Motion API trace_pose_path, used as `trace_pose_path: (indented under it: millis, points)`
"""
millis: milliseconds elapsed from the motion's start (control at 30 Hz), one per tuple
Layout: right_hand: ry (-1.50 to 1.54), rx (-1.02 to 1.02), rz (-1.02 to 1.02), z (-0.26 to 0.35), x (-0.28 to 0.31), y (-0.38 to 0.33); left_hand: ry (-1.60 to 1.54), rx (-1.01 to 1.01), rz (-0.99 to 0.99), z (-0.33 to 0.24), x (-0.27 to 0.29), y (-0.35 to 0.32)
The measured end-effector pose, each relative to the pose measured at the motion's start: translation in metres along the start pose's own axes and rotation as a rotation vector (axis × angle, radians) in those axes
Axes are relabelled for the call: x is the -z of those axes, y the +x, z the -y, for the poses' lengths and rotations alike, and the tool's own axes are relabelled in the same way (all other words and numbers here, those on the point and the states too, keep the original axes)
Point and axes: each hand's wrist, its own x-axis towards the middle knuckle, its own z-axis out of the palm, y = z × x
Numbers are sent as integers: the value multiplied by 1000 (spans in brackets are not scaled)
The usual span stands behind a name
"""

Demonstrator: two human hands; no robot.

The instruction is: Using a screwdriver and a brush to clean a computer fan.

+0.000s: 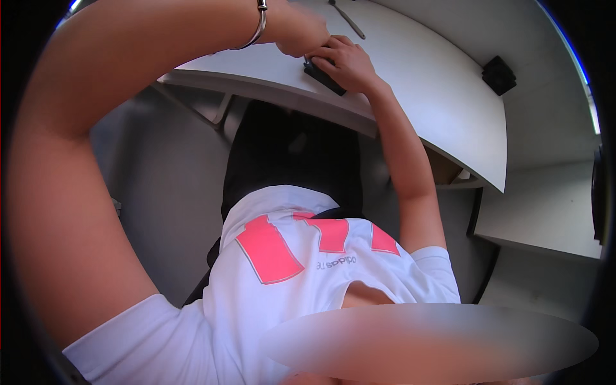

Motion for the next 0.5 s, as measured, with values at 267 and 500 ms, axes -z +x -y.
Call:
trace_pose_path:
  millis: [267, 500]
  points:
    - [-64, -88, 135, 7, 8, 6, 334, -459, -82, -2, 4, 20]
    - [21, -6, 13, -5, -2, -4, -315, -93, 357, 26, -6, 42]
